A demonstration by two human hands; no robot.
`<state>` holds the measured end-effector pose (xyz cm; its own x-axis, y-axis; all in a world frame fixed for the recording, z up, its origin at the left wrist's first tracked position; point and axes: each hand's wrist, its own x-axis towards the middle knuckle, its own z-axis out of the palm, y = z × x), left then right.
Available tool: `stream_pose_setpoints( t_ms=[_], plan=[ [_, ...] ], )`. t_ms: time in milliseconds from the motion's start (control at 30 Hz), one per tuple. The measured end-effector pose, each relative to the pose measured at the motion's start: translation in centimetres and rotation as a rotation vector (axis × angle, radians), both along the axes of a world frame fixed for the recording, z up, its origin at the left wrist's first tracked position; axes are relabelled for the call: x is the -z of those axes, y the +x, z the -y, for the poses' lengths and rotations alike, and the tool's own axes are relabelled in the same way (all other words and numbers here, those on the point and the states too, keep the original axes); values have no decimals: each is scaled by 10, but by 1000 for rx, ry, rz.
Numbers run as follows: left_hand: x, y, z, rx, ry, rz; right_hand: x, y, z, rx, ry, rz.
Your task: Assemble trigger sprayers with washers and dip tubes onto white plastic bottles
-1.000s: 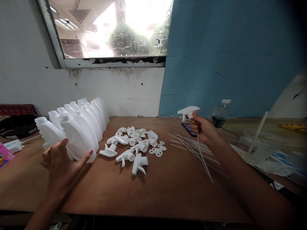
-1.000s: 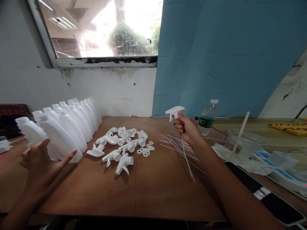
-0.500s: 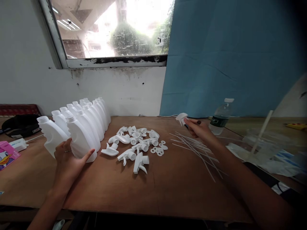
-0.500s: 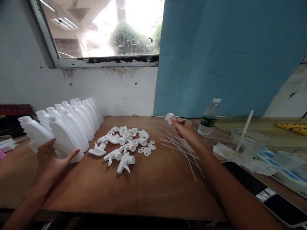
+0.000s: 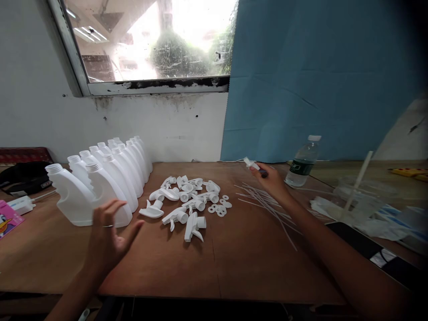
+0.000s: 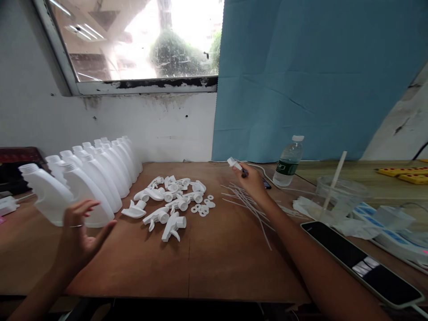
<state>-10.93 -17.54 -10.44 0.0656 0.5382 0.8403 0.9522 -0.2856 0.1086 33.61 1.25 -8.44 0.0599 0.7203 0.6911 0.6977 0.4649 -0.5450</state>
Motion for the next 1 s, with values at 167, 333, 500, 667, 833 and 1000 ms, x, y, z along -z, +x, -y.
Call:
stream_pose_setpoints(
  t_ms=[167,333,500,667,833,1000],
  plan=[
    [17,37,-17,165,-353,-51,-8,-16,14,-41,-21,16],
    [32,64,-37,152,-645,-105,0,-24,13,-101,-54,20],
    [32,85,-57,110,-802,-120,6,-28,14,-122,-102,39],
    [32,89,-84,131,-780,-94,6,-36,20,-147,-132,81],
    [36,88,-113,131,-738,-67,7,-39,22,-192,-136,82],
    [39,88,-133,158,-731,-70,10,-38,22,-222,-170,70]
  ],
)
